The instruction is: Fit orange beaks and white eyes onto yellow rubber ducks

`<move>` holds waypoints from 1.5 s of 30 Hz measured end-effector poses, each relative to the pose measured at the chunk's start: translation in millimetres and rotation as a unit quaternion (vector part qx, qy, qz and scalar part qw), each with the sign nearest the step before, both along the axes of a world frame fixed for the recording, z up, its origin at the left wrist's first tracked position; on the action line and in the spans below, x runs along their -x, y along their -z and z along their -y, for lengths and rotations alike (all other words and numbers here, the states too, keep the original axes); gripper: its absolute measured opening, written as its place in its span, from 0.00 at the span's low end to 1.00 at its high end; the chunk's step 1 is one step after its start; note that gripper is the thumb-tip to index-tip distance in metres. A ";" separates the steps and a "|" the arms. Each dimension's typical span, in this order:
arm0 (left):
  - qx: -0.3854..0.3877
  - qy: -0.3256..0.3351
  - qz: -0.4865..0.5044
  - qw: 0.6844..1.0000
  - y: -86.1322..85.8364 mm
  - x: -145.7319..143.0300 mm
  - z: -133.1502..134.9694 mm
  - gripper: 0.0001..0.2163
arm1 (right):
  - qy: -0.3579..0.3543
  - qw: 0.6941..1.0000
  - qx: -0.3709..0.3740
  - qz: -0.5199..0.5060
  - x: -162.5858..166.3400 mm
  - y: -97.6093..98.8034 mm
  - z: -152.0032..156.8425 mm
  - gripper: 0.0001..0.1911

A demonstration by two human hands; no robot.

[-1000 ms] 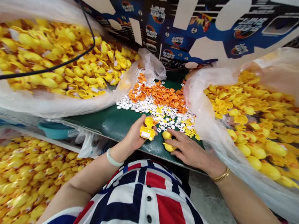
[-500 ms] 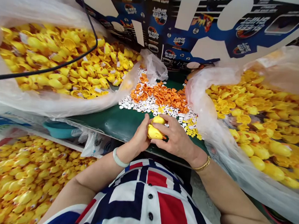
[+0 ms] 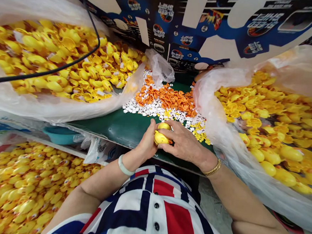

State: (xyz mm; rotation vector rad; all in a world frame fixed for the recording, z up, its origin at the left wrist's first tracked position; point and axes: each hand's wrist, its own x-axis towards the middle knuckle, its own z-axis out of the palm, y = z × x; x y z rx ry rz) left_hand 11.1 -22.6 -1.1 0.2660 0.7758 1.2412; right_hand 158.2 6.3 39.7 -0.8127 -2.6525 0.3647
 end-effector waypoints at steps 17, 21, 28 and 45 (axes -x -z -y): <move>-0.259 0.112 -0.424 0.860 1.1 44.5 8.6 0.27 | 0.033 0.976 0.171 -0.133 -14.8 35.4 -4.4 0.26; -0.267 0.076 -0.475 0.835 1.2 46.8 17.1 0.25 | 0.055 0.979 0.122 -0.154 -2.1 38.3 0.1 0.21; -0.180 0.036 -0.353 0.917 9.8 43.5 12.5 0.25 | 0.105 0.979 0.086 -0.151 7.1 48.5 3.4 0.25; -0.173 -0.054 -0.293 0.939 3.8 36.8 14.4 0.23 | 0.168 0.984 -0.034 -0.035 12.3 27.8 25.1 0.24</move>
